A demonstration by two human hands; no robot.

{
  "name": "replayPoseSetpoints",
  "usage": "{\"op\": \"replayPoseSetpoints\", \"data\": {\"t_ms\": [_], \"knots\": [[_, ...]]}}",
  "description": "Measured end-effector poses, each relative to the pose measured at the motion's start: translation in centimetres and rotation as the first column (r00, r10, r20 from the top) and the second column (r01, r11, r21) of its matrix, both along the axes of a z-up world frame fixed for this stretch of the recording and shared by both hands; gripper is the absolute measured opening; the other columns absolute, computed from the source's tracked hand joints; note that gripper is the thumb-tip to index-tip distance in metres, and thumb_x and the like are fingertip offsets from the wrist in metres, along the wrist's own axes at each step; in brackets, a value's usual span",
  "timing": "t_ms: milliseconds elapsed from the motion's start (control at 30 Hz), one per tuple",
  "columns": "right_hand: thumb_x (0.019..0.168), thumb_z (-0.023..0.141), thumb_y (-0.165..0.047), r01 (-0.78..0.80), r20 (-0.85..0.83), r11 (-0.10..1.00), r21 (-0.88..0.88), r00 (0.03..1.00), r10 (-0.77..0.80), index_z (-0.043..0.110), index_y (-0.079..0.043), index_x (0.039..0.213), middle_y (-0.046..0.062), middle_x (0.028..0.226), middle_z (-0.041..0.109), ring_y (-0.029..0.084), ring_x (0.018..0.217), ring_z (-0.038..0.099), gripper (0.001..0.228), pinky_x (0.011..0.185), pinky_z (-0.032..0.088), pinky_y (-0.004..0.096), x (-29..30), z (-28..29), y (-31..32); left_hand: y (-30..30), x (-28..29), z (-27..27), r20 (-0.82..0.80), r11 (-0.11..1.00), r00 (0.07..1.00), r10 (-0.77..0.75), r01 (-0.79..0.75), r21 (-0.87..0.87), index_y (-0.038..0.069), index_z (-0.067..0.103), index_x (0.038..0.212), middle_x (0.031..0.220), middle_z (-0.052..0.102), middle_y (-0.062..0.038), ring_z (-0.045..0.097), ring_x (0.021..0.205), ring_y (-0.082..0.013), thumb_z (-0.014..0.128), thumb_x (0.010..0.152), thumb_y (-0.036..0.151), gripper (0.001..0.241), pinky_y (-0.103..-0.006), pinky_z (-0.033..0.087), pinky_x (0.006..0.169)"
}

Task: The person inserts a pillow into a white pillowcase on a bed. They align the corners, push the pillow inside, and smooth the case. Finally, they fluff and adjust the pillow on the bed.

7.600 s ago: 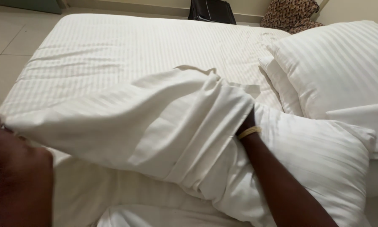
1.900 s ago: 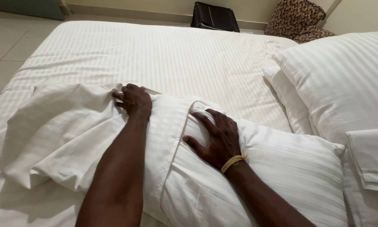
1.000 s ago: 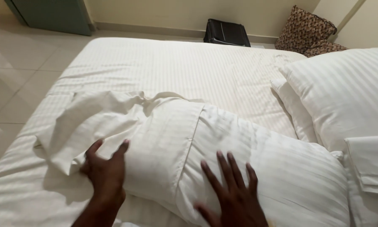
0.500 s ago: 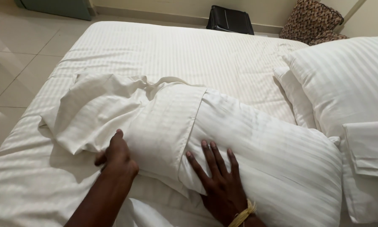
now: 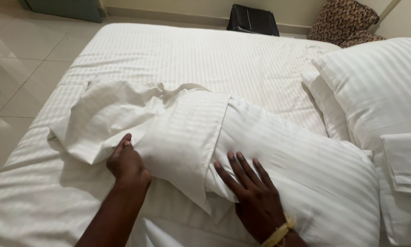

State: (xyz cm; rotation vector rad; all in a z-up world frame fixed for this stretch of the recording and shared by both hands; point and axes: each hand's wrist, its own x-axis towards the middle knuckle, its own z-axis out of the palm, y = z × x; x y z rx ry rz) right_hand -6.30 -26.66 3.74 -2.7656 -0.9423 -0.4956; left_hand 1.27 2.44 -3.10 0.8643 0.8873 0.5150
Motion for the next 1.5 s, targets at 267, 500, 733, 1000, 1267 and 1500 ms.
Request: {"op": "replayPoseSetpoints", "data": {"t_ms": [267, 500, 733, 1000, 1267, 1500], "knots": [[0.056, 0.061, 0.010, 0.025, -0.065, 0.999, 0.034, 0.998, -0.023, 0.048, -0.023, 0.148, 0.012, 0.160, 0.045, 0.031, 0.148, 0.040, 0.099, 0.115, 0.029, 0.048, 0.6, 1.9, -0.5, 3.3, 0.4, 2.5, 0.061, 0.997, 0.998, 0.034, -0.030, -0.074, 0.007, 0.075, 0.117, 0.112, 0.074, 0.000, 0.062, 0.096, -0.0090, 0.068, 0.092, -0.003, 0.028, -0.0255, 0.046, 0.089], [0.070, 0.058, 0.012, 0.055, 0.021, 0.998, 0.035, 0.998, -0.056, 0.050, -0.027, 0.149, 0.006, 0.157, 0.047, 0.026, 0.145, 0.042, 0.088, 0.117, 0.032, 0.047, 1.3, 0.9, -1.9, 5.9, 0.7, 2.9, 0.146, 0.993, 0.987, 0.062, -0.047, -0.104, 0.007, 0.055, 0.117, 0.128, 0.075, -0.001, 0.068, 0.103, -0.0096, 0.062, 0.092, -0.012, 0.033, -0.0235, 0.052, 0.096], [0.068, 0.050, 0.015, 0.055, 0.021, 0.997, 0.059, 0.998, -0.056, 0.052, -0.027, 0.148, 0.006, 0.157, 0.048, 0.025, 0.145, 0.043, 0.090, 0.118, 0.033, 0.045, 1.5, 1.3, -2.5, 6.4, 0.5, 4.5, 0.029, 0.980, 0.996, 0.083, -0.076, -0.184, 0.011, 0.076, 0.120, 0.121, 0.074, -0.001, 0.067, 0.103, -0.0084, 0.063, 0.096, 0.000, 0.029, -0.0242, 0.053, 0.094], [0.060, 0.060, 0.009, 0.052, -0.073, 0.997, 0.065, 0.996, -0.047, 0.053, -0.025, 0.149, 0.007, 0.158, 0.047, 0.026, 0.145, 0.043, 0.095, 0.117, 0.034, 0.043, 2.1, 3.0, -3.2, 8.3, 1.7, 0.1, 0.109, 0.991, 0.990, 0.094, -0.082, -0.110, 0.007, 0.076, 0.123, 0.124, 0.075, -0.006, 0.069, 0.105, -0.0121, 0.072, 0.092, 0.000, 0.033, -0.0233, 0.057, 0.098], [0.080, 0.078, -0.037, 0.238, -0.176, 0.934, 0.267, 0.965, -0.196, 0.058, -0.020, 0.142, 0.008, 0.144, 0.066, 0.026, 0.132, 0.064, 0.068, 0.111, 0.051, 0.040, 4.9, 4.0, -9.4, -6.1, -3.5, 7.3, -0.283, 0.966, 0.925, -0.254, 0.226, -0.125, 0.024, 0.008, 0.155, 0.155, 0.034, -0.013, 0.045, 0.133, -0.0305, 0.081, 0.078, 0.042, 0.108, -0.0583, 0.044, 0.104], [0.071, 0.069, -0.080, 0.667, -0.475, 0.743, -0.046, 0.640, -0.604, 0.020, -0.020, 0.166, 0.020, 0.150, 0.048, 0.045, 0.133, 0.046, 0.123, 0.109, 0.034, 0.052, 13.7, -0.3, -21.2, -6.3, -2.6, 5.5, -0.335, 0.919, 0.864, -0.376, 0.394, -0.014, 0.024, -0.004, 0.159, 0.159, 0.025, -0.019, 0.040, 0.138, -0.0344, 0.084, 0.078, 0.046, 0.121, -0.0587, 0.041, 0.112]]}}
